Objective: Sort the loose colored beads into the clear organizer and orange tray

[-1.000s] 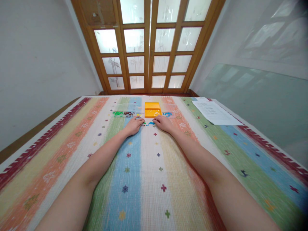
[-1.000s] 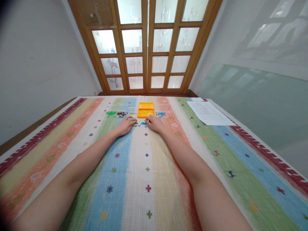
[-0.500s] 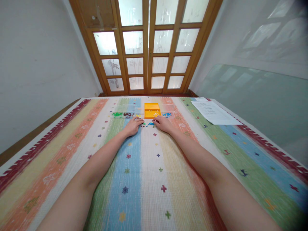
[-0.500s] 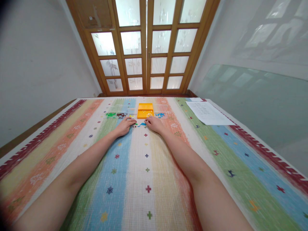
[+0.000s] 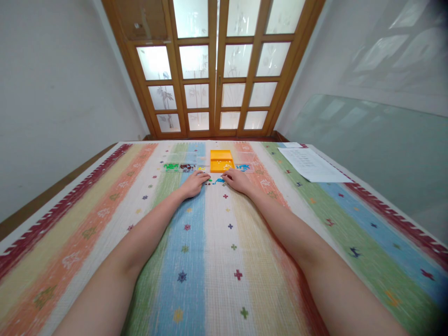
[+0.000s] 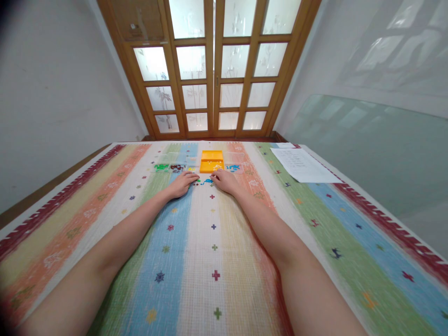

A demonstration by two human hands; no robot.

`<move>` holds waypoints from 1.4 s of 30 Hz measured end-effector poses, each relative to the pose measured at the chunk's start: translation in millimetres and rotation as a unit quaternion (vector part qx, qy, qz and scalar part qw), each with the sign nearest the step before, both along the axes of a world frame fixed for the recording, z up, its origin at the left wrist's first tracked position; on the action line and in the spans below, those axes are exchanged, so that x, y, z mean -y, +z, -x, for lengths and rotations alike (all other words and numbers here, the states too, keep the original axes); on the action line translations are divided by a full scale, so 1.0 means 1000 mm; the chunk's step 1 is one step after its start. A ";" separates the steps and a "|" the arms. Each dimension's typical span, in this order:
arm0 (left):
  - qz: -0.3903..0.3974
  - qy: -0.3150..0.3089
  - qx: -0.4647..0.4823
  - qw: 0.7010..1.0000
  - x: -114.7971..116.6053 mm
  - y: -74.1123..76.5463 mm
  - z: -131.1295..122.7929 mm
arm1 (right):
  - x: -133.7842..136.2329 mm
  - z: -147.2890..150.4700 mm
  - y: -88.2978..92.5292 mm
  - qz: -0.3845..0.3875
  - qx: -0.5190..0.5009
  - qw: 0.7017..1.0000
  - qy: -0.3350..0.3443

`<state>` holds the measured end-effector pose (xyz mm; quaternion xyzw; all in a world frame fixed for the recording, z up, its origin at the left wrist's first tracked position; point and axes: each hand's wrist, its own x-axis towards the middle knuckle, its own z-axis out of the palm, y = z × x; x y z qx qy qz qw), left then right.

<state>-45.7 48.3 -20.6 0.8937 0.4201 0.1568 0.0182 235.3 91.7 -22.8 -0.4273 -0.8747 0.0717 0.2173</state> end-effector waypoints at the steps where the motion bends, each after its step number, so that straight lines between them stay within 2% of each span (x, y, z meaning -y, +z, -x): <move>1: -0.001 -0.001 0.000 1.000 0.000 0.000 0.000 | 0.000 0.000 0.000 0.000 0.000 1.000 -0.001; 16: -0.003 -0.005 -0.021 1.000 0.008 0.005 -0.008 | 0.002 0.000 0.002 -0.006 -0.008 1.000 0.006; 33: 0.033 0.058 -0.075 0.995 0.013 -0.002 -0.013 | 0.001 0.000 0.002 -0.001 0.002 1.000 -0.002; 42: 0.024 0.052 -0.052 0.997 0.008 -0.010 -0.011 | 0.003 -0.001 0.004 -0.001 0.001 1.000 0.000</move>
